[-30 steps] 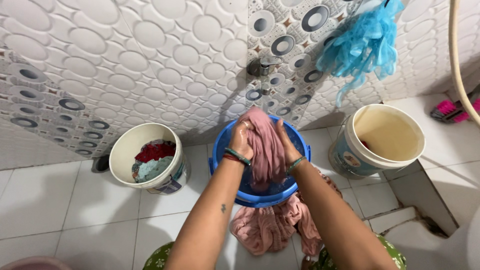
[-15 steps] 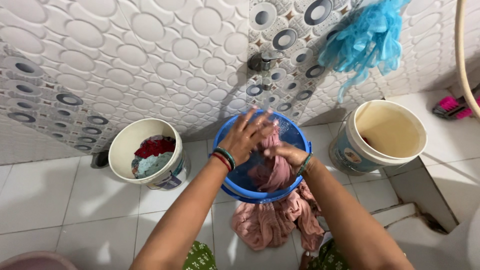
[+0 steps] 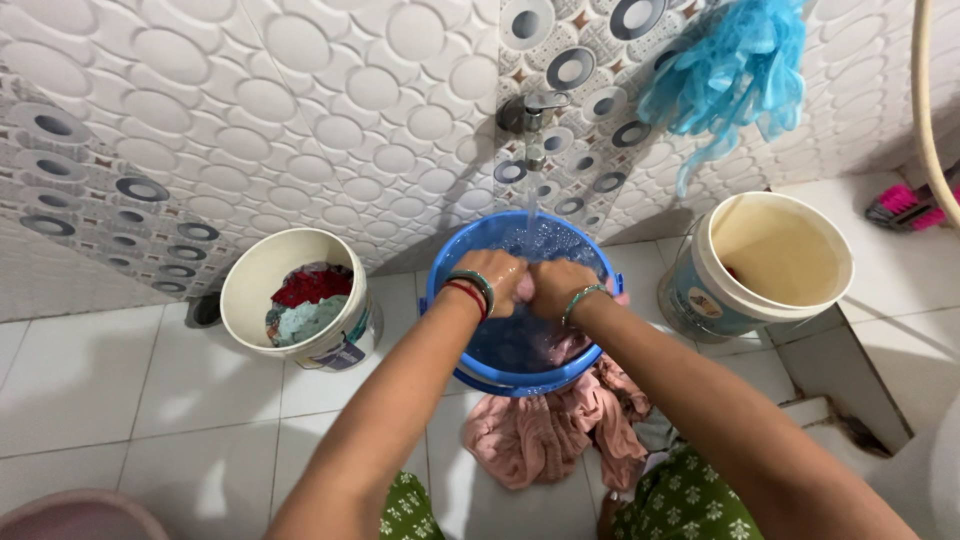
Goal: The person washes several pieces of clothing by hand in a blue bucket filled with water. They scrub and rinse each item individually, then transfer the washed clothes into a white bucket.
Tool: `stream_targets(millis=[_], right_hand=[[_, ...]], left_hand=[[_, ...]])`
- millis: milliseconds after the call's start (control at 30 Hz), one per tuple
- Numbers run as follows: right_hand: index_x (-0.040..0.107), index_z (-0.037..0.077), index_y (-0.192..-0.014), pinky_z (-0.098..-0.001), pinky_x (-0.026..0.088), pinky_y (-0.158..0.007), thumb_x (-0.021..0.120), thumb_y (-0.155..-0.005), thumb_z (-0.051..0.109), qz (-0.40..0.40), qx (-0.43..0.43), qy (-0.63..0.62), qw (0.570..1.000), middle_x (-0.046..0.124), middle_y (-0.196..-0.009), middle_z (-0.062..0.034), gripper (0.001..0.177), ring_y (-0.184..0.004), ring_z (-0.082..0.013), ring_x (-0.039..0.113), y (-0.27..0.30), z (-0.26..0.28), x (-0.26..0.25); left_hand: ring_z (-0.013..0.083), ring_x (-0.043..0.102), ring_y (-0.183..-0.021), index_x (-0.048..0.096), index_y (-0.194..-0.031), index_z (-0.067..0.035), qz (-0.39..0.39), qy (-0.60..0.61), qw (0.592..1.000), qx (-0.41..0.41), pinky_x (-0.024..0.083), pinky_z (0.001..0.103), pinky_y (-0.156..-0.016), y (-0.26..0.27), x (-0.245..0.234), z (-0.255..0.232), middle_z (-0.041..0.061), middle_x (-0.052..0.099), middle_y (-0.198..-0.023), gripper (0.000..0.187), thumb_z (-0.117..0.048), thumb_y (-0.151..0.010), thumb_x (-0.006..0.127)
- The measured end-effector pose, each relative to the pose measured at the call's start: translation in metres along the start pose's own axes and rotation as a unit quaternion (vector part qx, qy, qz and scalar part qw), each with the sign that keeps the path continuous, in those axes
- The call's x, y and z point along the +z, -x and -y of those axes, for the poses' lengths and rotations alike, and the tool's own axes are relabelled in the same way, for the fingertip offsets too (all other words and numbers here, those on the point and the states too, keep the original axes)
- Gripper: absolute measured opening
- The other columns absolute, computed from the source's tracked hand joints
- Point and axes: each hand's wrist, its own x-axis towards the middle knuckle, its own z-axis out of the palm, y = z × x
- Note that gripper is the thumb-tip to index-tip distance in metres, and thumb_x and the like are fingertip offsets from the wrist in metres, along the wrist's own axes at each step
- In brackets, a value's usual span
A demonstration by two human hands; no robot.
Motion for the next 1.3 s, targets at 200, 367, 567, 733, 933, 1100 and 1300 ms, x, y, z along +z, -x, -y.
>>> stream_targets(millis=[200,367,567,733,933,1100,1300], right_hand=[[0.068,0.016,-0.112,-0.0474,0.057,-0.075,0.073,-0.071,0.017,-0.095,-0.094,0.101,0.986,0.074,-0.104,-0.0091,0.042,-0.09,-0.0349,0.073,0.0,-0.011,0.001],[0.065,0.013,-0.1,-0.0467,0.057,-0.073,0.07,-0.088,0.021,-0.193,-0.178,0.115,0.958,0.072,-0.103,-0.0077,0.015,-0.086,-0.0325,0.073,0.0,-0.021,0.004],[0.062,0.01,-0.109,-0.047,0.055,-0.076,0.082,-0.071,0.022,-0.361,-0.171,-0.083,0.913,0.072,-0.098,-0.0132,0.045,-0.09,-0.0369,0.071,0.001,-0.034,-0.011],[0.058,0.004,-0.117,-0.0459,0.055,-0.08,0.087,-0.064,0.021,-0.382,-0.115,-0.228,0.888,0.071,-0.097,-0.0206,0.063,-0.09,-0.0404,0.069,0.004,-0.039,-0.009],[0.061,0.004,-0.118,-0.0364,0.06,-0.082,0.077,-0.07,0.013,-0.316,-0.133,-0.336,0.877,0.074,-0.102,-0.0189,0.052,-0.091,-0.0297,0.076,0.004,-0.045,-0.007],[0.065,0.007,-0.123,-0.0342,0.059,-0.09,0.08,-0.069,0.008,-0.269,-0.203,-0.255,0.906,0.074,-0.109,-0.0159,0.056,-0.1,-0.0243,0.072,-0.002,-0.023,-0.019],[0.047,0.004,-0.151,-0.0334,0.051,-0.11,0.075,-0.086,0.005,-0.053,-0.251,-0.596,0.761,0.062,-0.136,-0.0087,0.071,-0.125,-0.0184,0.061,-0.003,-0.015,-0.046]], left_hand=[[0.0389,0.067,-0.107,0.073,-0.106,-0.007,-0.053,0.228,0.965,-0.113,0.054,0.045,-0.093,0.007,0.021,-0.008,0.021,0.072,-0.109,0.041,-0.023,-0.069,0.078],[0.0381,0.07,-0.106,0.072,-0.103,-0.002,-0.099,0.353,0.919,-0.143,0.056,0.043,-0.092,-0.003,0.056,-0.007,0.023,0.073,-0.106,0.046,-0.026,-0.065,0.084],[0.0291,0.076,-0.072,0.075,-0.094,0.009,-0.201,0.652,0.725,-0.093,0.056,0.04,-0.062,-0.026,0.086,0.01,0.02,0.077,-0.089,0.028,-0.005,-0.071,0.082],[0.0245,0.074,-0.071,0.07,-0.107,0.006,-0.208,0.774,0.596,-0.041,0.056,0.035,-0.054,-0.021,0.089,0.033,0.015,0.073,-0.089,0.039,-0.006,-0.072,0.08],[0.0411,0.058,-0.121,0.047,-0.14,0.013,-0.262,0.38,0.887,-0.003,0.05,0.047,-0.097,0.013,0.075,0.038,0.03,0.059,-0.129,0.104,-0.033,-0.064,0.103],[0.032,0.063,-0.119,0.043,-0.145,-0.002,-0.189,0.434,0.881,-0.003,0.049,0.04,-0.102,0.004,0.055,0.027,0.02,0.064,-0.128,0.089,-0.022,-0.068,0.083],[0.0269,0.066,-0.111,0.062,-0.132,0.004,-0.22,0.796,0.563,0.039,0.052,0.039,-0.099,-0.033,0.072,0.026,0.018,0.069,-0.122,0.052,-0.017,-0.084,0.057]])
